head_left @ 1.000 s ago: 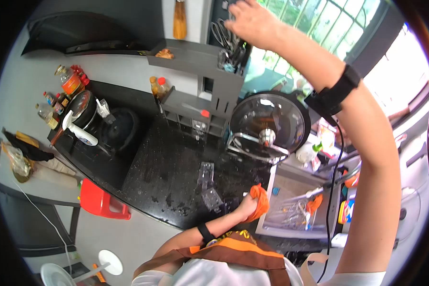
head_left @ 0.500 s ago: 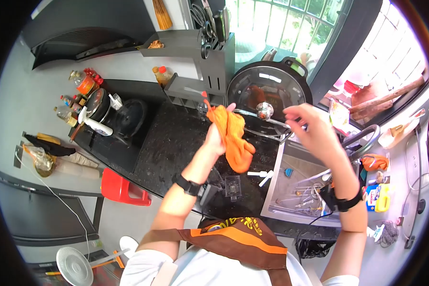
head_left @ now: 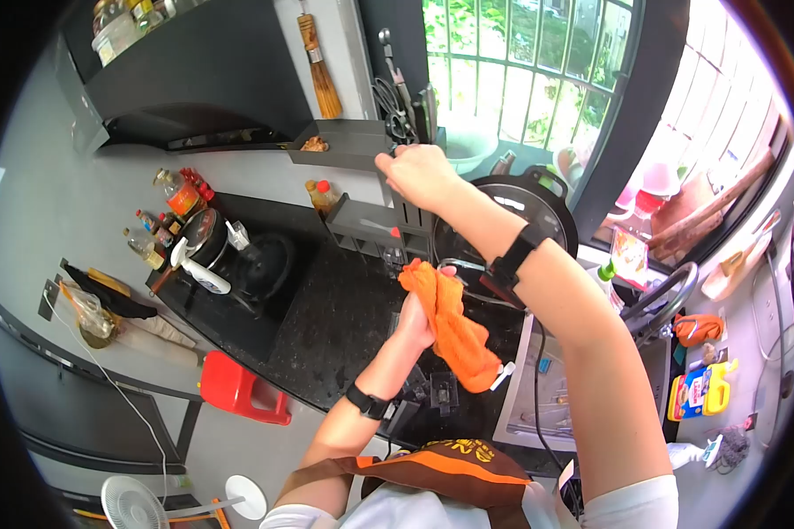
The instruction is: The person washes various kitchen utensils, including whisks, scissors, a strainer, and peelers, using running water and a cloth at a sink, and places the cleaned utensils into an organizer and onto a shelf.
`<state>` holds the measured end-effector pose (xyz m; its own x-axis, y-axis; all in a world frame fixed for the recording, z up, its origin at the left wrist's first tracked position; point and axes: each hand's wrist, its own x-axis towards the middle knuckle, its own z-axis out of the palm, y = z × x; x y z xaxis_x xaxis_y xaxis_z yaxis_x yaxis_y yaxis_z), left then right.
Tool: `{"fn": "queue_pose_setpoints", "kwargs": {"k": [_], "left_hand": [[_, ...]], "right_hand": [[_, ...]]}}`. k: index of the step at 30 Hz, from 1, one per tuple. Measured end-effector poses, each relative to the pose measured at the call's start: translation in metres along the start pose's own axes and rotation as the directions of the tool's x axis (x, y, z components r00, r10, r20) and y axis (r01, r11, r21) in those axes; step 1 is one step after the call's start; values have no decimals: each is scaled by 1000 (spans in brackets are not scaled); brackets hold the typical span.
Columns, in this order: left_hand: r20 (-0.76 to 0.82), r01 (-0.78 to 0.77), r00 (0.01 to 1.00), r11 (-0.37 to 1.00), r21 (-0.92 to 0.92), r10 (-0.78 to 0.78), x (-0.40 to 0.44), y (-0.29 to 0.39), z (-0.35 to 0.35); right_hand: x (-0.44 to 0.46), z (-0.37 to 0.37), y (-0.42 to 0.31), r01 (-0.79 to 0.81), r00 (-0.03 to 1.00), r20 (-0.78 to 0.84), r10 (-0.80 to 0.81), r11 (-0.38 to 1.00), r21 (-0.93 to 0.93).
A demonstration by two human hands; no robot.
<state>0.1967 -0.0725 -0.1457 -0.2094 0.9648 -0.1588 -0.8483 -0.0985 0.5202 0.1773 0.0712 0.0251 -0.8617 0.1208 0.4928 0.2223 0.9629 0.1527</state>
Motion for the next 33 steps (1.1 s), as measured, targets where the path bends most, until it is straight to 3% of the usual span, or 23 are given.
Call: {"fn": "queue_pose_setpoints", "kwargs": {"k": [1, 3, 5, 7, 8, 13, 16, 19, 21, 22, 23, 24, 25, 27, 29, 30, 31, 32, 33], "left_hand": [[9, 10, 1000, 1000, -24, -10, -2, 3, -6], [27, 24, 999, 997, -71, -22, -8, 12, -12], [44, 58, 997, 997, -51, -56, -11, 20, -13], [38, 73, 997, 993, -94, -70, -11, 25, -14], [47, 79, 996, 991, -104, -74, -10, 27, -14], [99, 97, 991, 994, -57, -92, 5, 35, -24], [98, 100, 991, 994, -44, -95, 10, 36, -22], [119, 125, 986, 990, -60, -118, 9, 43, -11], [193, -97, 979, 985, 146, 67, 14, 53, -2], [273, -210, 951, 948, 240, 142, 20, 60, -1], [305, -288, 934, 895, 340, 185, 25, 71, 10], [359, -504, 863, 642, 578, 355, 35, 86, 17], [462, -624, 751, 280, 730, 471, 44, 102, 25], [391, -515, 843, 345, 785, 369, 31, 138, 71], [250, -280, 917, 53, 959, 311, 22, 170, 111], [347, -296, 849, -185, 937, 398, 22, 176, 123], [459, -276, 766, -415, 867, 450, 24, 180, 134], [529, -281, 705, -498, 820, 472, 28, 181, 143], [495, -241, 737, -506, 828, 460, 30, 178, 151]], "right_hand": [[5, 4, 6, 16, 1000, -18, -16, 999, -35], [20, -16, 13, -129, 992, 11, 129, 991, 44], [37, -35, 33, -108, 992, -46, 118, 978, 180], [55, -45, 57, -120, 992, 7, 123, 953, 277], [63, -58, 57, -281, 958, 162, 237, 892, 355], [88, -79, 46, -274, 962, 117, 248, 900, 338], [97, -105, 37, -222, 973, 2, 230, 938, 264], [99, -150, 37, -313, 947, 48, 318, 878, 362], [101, -169, 60, -235, 964, -16, 265, 880, 413], [91, -205, 35, -410, 903, 53, 426, 818, 403], [86, -209, 52, -293, 929, -60, 365, 825, 483], [82, -214, 59, -312, 909, -90, 406, 808, 499], [77, -221, 66, -330, 885, -122, 450, 790, 517], [69, -223, 80, -350, 861, -134, 490, 763, 543], [64, -213, 94, -455, 839, -93, 537, 784, 422], [57, -207, 98, -328, 917, -85, 390, 857, 398], [55, -199, 99, -488, 857, -11, 515, 818, 306], [54, -182, 124, -429, 876, -34, 481, 809, 402], [53, -158, 149, -360, 893, -63, 445, 792, 494]]}}
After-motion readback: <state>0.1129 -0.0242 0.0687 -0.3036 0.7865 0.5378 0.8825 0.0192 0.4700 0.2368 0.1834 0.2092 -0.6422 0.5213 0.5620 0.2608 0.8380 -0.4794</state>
